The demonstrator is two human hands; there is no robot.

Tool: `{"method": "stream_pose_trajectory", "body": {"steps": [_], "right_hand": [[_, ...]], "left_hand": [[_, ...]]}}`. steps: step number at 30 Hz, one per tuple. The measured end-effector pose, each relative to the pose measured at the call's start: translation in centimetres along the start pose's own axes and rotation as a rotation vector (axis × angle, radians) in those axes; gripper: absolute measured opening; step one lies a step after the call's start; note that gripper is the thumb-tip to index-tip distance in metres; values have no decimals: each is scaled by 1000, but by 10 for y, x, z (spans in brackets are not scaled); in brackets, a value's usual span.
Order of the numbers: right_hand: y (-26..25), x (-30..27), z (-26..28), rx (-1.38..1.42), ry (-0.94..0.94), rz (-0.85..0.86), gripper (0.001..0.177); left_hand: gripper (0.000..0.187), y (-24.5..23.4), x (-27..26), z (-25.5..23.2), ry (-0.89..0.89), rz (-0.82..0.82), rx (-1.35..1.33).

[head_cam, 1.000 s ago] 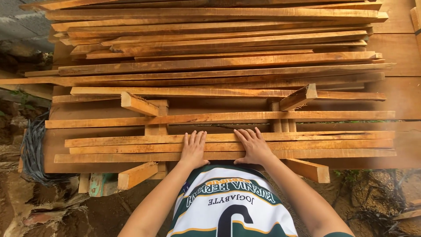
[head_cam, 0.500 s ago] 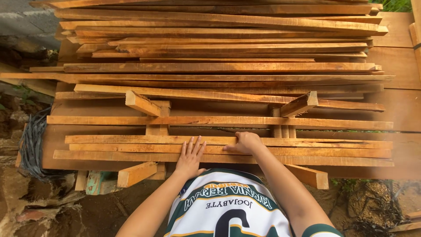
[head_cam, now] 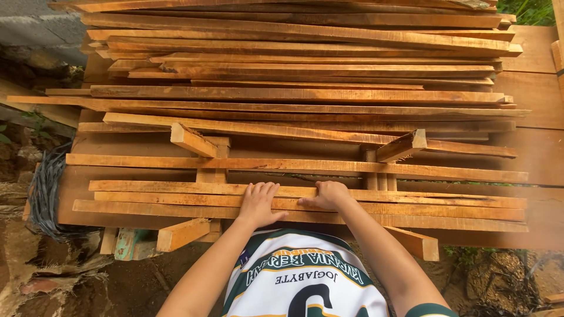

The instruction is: Stacking and organizing thin wooden strips on a wooden workbench.

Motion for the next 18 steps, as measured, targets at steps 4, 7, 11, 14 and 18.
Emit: {"method": "stream_pose_trajectory", "body": {"steps": [4, 7, 11, 14, 18], "right_hand": [[-5, 0, 0, -7, 15, 29, 117], [-8, 4, 2, 10, 30, 71, 120], [-15, 0, 6, 65, 118, 145, 123], [-24, -8, 12, 49, 132, 161, 119], [-34, -14, 15, 61, 129, 125, 121]], "left_hand": [[87, 8, 28, 12, -37, 30, -26], [73, 14, 46, 18, -72, 82, -11], [76, 1, 42, 5, -103, 201, -41], [82, -2, 33, 1, -103, 210, -73], [79, -2, 32, 2, -95, 146, -87]]}}
Point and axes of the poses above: each hand's wrist, its own x-axis towards the middle knuckle, its own y-axis out of the palm, z = x × y, the point moved 4 cm from there along x, towards the middle knuckle, and after that the axes turned 10 degrees about -z, right-handed, at the moved point
